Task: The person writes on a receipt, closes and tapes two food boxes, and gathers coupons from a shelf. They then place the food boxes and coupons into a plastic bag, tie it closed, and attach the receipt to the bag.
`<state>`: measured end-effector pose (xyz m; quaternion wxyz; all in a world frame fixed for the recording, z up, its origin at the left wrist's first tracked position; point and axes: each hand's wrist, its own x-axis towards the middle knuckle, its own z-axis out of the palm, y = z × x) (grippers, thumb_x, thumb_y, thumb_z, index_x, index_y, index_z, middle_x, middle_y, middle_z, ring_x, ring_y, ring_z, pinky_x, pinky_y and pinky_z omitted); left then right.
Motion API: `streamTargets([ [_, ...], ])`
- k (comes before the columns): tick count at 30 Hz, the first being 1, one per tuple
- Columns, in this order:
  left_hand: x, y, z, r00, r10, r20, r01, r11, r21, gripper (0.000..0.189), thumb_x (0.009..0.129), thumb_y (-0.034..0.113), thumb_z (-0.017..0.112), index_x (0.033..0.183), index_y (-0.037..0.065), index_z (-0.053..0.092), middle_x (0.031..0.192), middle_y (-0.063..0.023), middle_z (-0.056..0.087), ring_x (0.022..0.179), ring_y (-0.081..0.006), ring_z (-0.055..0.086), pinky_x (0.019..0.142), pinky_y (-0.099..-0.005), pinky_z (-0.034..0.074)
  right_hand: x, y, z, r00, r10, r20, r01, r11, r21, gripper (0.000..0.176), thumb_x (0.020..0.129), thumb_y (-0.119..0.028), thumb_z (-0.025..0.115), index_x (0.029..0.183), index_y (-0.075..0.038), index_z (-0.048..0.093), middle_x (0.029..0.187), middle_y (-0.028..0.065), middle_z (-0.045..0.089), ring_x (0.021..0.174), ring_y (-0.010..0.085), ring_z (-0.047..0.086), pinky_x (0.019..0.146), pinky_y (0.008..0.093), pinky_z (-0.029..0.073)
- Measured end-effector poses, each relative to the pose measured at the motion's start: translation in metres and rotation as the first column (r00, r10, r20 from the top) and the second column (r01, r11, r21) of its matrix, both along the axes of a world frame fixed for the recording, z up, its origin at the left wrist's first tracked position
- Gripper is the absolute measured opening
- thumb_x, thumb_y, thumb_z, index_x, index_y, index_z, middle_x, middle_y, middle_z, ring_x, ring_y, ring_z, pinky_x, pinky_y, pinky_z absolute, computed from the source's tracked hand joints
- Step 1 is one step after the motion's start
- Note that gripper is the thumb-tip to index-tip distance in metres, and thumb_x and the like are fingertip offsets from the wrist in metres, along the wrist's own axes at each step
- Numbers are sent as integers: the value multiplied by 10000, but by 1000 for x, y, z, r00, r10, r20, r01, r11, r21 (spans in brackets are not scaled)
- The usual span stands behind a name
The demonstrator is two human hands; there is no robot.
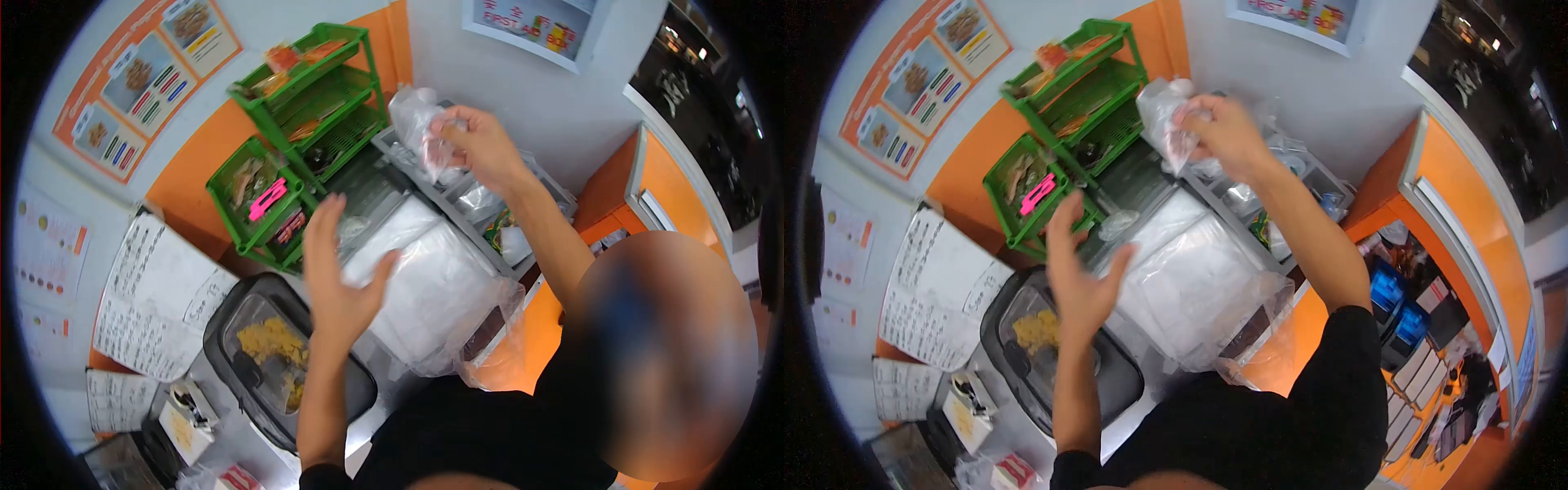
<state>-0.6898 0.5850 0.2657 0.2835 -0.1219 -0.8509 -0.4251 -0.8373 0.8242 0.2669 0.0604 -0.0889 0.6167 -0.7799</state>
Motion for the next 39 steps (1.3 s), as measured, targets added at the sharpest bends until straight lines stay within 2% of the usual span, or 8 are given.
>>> streamTargets([
  [10,20,-30,-48,991,-118,63,102,971,219,422,854,10,714,1267,-47,644,1103,-162,731,1074,-317,696,986,-382,516,88,-81,36,916,393,-84,-399,915,-64,181,925,-52,752,1075,-18,657,952,62,732,878,132,704,796,279,567],
  [15,103,-83,-61,940,-321,116,19,389,921,364,941,-87,524,1264,-7,672,1135,-51,731,1057,-140,663,967,-286,491,133,-135,31,714,479,-510,-172,826,536,549,823,-124,861,1302,-39,607,1128,63,709,990,151,690,872,309,563],
  [19,197,-115,-48,998,43,50,-65,605,793,395,903,-113,553,1255,4,688,1258,-99,680,1123,-170,650,927,-317,533,170,-217,25,494,847,197,-773,323,546,554,849,-51,812,1348,-28,571,1288,103,643,1065,149,673,890,335,571],
  [22,263,-159,-42,855,511,-89,-471,837,278,480,764,-145,617,1194,30,736,1146,-119,668,1059,-239,661,831,-327,555,202,-287,-9,281,955,91,-914,237,329,496,895,1,739,1356,-16,557,1287,106,630,1067,147,672,837,315,590],
  [26,364,-216,-56,425,873,-240,-904,397,-158,506,594,-105,676,1076,24,762,926,-102,575,850,-263,627,672,-342,529,302,-404,21,13,976,218,-990,42,-133,393,899,41,706,1277,12,600,1175,78,649,1009,143,674,767,274,610],
  [30,475,-309,-64,485,842,-236,-868,431,-245,487,644,-104,717,1123,-17,712,1012,-142,637,897,-317,660,728,-379,548,413,-525,10,-144,983,115,-974,-162,161,212,880,69,725,1081,28,672,1085,91,657,973,149,660,800,289,577],
  [33,592,-380,-44,524,846,-98,-850,514,-116,450,723,-51,757,1167,-27,686,1118,-175,669,967,-373,673,858,-428,550,508,-621,0,-177,974,-142,-979,-159,126,118,866,88,721,968,29,705,1043,82,669,902,128,648,724,269,532],
  [39,745,-591,-77,-177,968,-176,-937,-220,-270,433,851,155,795,1233,-21,690,1110,-173,716,996,-347,694,933,-411,529,691,-802,-56,-63,691,-720,-863,325,387,236,764,14,665,984,-7,746,1043,177,707,860,356,682,797,401,550],
])
